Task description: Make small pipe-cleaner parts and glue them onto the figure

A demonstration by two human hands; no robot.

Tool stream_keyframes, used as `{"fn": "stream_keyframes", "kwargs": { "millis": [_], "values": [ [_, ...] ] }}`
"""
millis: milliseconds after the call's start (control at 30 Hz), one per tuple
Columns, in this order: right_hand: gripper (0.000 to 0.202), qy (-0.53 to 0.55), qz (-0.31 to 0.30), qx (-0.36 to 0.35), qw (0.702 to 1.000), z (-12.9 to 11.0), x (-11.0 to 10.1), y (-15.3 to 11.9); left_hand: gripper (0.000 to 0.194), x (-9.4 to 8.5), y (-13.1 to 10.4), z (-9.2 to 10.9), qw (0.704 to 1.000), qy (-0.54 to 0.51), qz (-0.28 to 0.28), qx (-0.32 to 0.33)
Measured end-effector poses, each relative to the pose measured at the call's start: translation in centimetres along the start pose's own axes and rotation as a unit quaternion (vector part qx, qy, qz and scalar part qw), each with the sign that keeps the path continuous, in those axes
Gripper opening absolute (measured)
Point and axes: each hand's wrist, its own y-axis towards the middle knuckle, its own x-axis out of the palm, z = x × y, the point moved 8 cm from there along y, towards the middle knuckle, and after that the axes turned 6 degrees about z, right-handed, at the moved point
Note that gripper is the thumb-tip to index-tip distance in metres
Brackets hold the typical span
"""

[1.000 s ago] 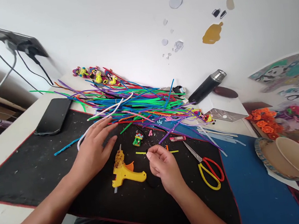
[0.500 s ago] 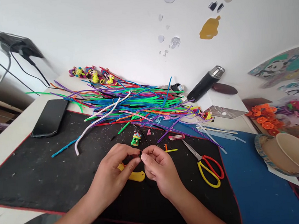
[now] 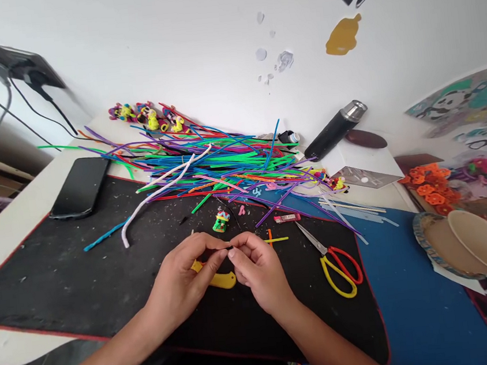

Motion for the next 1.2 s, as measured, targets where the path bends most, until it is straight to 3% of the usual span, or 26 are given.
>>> {"fn": "stream_keyframes", "kwargs": {
  "millis": [233, 367, 733, 967, 1200],
  "values": [
    [0.045, -0.049, 0.018, -0.042, 0.998, -1.0, -0.6, 0.2, 0.031, -0.1, 0.4, -1.3, 0.987, -0.07, -0.041, -0.136],
    [0.044, -0.068, 0.019, -0.058, 0.996, -1.9, -0.8, 0.2, 0.04, 0.3, 0.5, -1.7, 0.975, -0.109, -0.078, -0.175],
    [0.042, -0.08, 0.019, -0.047, 0.996, -2.5, -0.4, 0.4, 0.048, 0.8, 0.1, -1.6, 0.968, -0.105, -0.123, -0.194],
    [0.044, -0.037, 0.037, -0.033, 0.998, -2.9, -0.4, 0.8, 0.038, -0.2, -0.2, -2.0, 0.972, -0.098, -0.092, -0.191],
    [0.044, -0.061, 0.029, -0.031, 0.997, -2.4, -0.1, 0.7, 0.029, 0.1, 0.1, -1.0, 0.986, -0.056, -0.076, -0.138]
  ]
}}
